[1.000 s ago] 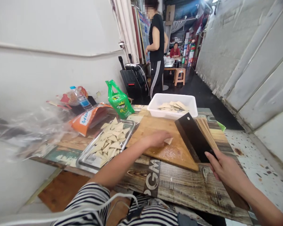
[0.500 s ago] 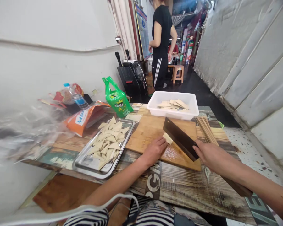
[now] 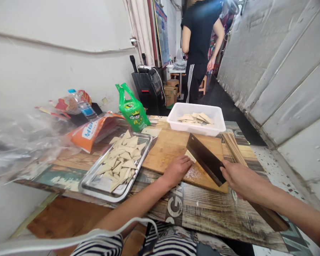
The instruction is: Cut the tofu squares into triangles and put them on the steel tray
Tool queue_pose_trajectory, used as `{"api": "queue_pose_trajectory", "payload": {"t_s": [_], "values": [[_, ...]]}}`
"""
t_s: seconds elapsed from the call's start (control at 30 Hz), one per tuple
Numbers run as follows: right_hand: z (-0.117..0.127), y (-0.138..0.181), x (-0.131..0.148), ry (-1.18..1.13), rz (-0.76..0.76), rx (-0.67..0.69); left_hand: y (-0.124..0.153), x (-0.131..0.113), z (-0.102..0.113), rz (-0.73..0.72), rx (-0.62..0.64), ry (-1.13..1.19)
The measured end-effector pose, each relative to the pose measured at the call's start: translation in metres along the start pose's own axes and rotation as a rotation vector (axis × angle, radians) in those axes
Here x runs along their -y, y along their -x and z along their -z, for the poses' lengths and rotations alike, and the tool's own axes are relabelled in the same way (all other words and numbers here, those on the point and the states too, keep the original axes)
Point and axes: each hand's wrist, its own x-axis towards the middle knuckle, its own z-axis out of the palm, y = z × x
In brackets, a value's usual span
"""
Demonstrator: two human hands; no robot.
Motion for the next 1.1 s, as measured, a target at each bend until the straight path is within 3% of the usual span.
{"api": "queue_pose_trajectory", "payload": {"t_s": [0.17, 0.37, 1.1], "values": [[-0.001, -0.001, -0.002, 0.041, -0.006, 0.010, -0.001, -0.004, -0.003, -0.025, 0.033, -0.022], [-0.001, -0.003, -0.017, 0.168, 0.049, -0.096, -0.003, -0.007, 0.001, 0.026, 0.000, -0.050], [-0.001, -0.009, -0.025, 0.237, 0.071, -0.081, -0.002, -0.011, 0.006, 0.053, 0.046, -0.047]]}}
